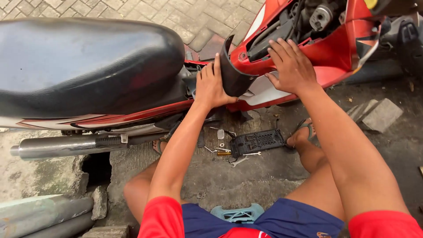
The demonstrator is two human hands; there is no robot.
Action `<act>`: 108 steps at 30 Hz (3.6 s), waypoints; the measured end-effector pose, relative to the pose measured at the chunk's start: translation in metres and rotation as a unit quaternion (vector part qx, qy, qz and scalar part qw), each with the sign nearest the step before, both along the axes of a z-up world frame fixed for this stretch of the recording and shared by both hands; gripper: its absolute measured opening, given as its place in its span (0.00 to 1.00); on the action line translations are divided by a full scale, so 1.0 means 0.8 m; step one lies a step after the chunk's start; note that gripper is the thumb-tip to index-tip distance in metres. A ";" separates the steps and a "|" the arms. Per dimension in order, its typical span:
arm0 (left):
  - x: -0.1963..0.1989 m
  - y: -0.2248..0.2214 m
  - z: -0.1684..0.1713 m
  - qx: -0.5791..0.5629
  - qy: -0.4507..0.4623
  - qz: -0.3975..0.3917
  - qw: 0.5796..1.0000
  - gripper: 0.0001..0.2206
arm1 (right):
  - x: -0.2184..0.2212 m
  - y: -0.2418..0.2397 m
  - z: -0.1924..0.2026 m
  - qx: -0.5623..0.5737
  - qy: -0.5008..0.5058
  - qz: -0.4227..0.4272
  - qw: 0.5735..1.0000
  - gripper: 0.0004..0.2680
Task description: Removing the side fairing of a motorcycle using a screwdriver and wrenches to access internal components.
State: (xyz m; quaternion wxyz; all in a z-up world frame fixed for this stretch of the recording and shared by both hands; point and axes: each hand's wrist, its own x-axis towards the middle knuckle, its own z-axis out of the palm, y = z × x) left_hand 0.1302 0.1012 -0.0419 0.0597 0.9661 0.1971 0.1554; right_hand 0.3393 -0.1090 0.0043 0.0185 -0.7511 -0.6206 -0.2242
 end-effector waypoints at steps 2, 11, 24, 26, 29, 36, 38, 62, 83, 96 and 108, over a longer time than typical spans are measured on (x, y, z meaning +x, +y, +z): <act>0.022 0.016 -0.006 0.049 0.014 0.005 0.999 0.75 | 0.000 0.000 0.002 0.016 -0.001 0.008 1.000 0.28; 0.071 0.079 0.000 0.146 0.227 -0.029 0.962 0.74 | 0.002 -0.001 -0.004 0.036 -0.001 0.005 0.999 0.25; 0.080 0.098 -0.061 0.134 0.421 -0.002 0.897 0.72 | 0.001 0.000 -0.001 0.037 -0.016 0.006 0.999 0.23; 0.077 0.096 -0.070 0.124 0.396 -0.007 0.910 0.73 | 0.000 0.000 -0.001 0.038 -0.009 0.008 0.999 0.23; 0.075 0.097 -0.087 0.096 0.337 -0.013 0.937 0.72 | 0.001 0.000 -0.002 0.040 -0.007 0.006 0.999 0.23; 0.064 0.102 -0.098 0.049 0.206 -0.044 0.976 0.68 | 0.000 0.001 0.002 0.046 -0.008 0.010 0.999 0.22; 0.060 0.104 -0.097 0.044 0.184 -0.053 0.981 0.67 | -0.001 0.000 0.002 0.046 -0.006 0.010 0.999 0.22; 0.074 0.095 -0.059 0.033 0.276 -0.029 0.960 0.68 | -0.003 0.001 0.004 0.048 0.011 0.013 0.999 0.21; 0.077 0.098 -0.065 -0.013 0.256 -0.064 0.964 0.69 | -0.001 0.001 0.004 0.048 0.014 0.017 0.999 0.21; 0.105 0.083 -0.067 -0.155 0.112 -0.100 0.976 0.69 | -0.003 0.002 0.006 0.045 0.008 0.011 0.999 0.20; 0.102 0.091 -0.073 -0.126 0.069 -0.119 0.982 0.68 | -0.001 0.002 0.004 0.043 0.009 0.011 0.999 0.21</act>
